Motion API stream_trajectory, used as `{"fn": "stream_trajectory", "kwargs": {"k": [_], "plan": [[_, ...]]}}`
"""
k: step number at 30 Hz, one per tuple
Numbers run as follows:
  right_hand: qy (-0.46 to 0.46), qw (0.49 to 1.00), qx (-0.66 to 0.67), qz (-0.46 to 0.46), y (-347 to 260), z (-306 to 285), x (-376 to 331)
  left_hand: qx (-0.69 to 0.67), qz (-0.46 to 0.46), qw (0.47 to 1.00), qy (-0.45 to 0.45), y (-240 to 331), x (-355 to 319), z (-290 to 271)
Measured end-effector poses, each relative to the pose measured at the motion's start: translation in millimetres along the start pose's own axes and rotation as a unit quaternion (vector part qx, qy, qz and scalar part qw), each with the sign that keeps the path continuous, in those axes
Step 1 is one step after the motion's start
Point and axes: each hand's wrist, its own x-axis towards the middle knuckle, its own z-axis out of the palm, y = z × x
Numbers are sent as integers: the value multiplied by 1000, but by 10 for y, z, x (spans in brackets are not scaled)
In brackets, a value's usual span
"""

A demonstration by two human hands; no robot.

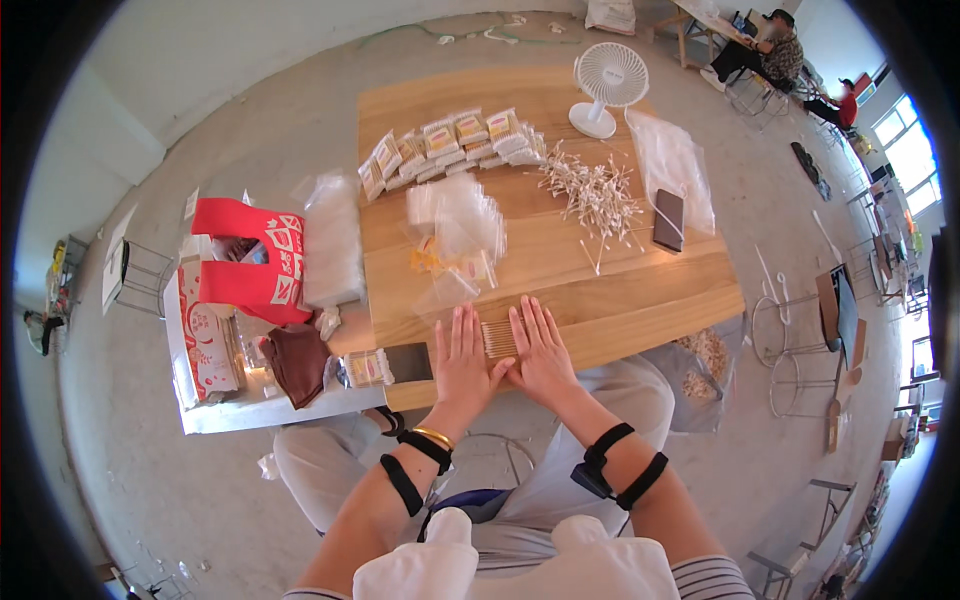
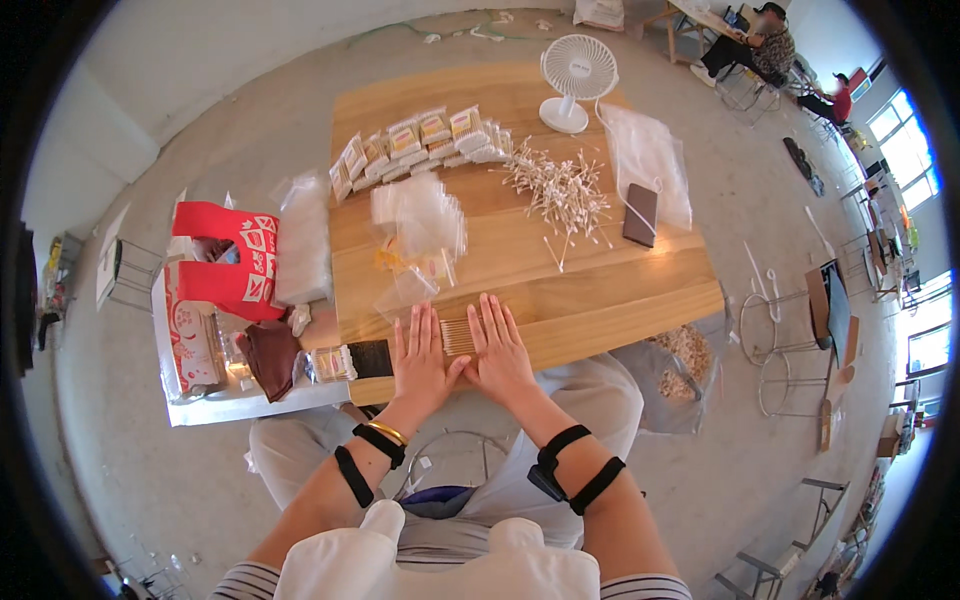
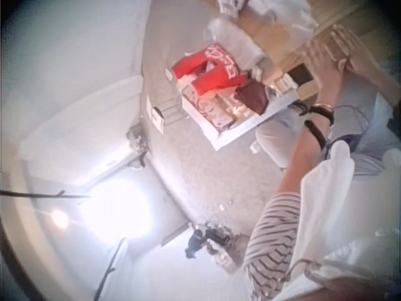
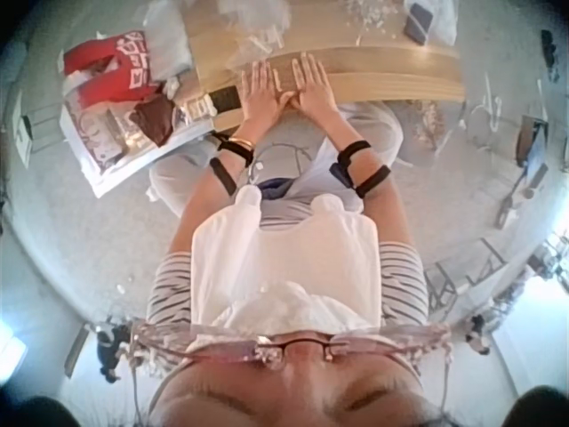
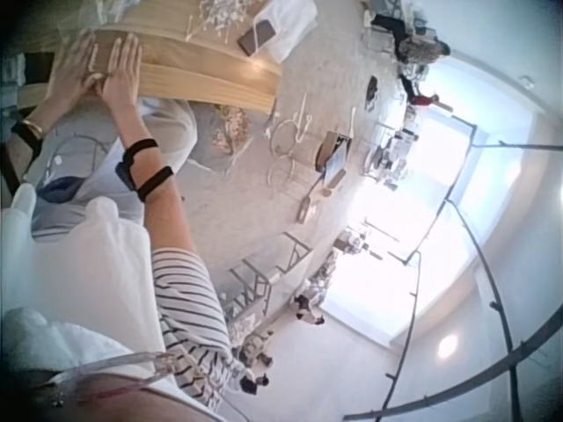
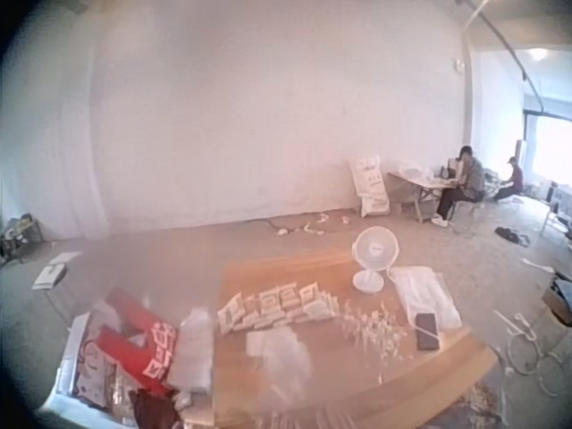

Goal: The person is arranging and packaging small, stick-like items into plastic bags.

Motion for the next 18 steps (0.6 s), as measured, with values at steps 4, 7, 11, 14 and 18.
{"fn": "stream_trajectory", "kwargs": {"k": [4,7,11,14,18], "plan": [[10,1000,-21,-19,-25,64,-3,-5,10,1000,16,7,-13,90],[21,1000,-6,-21,-4,57,-19,-5,15,1000,12,26,7,84],[16,1000,5,-20,-29,13,-23,-14,9,1000,18,14,-90,-44],[-2,1000,-14,-6,-61,21,-18,-97,-1,995,37,-96,-318,-241],[-39,998,-56,-8,-342,147,12,-119,-91,982,118,-778,-764,-329]]}}
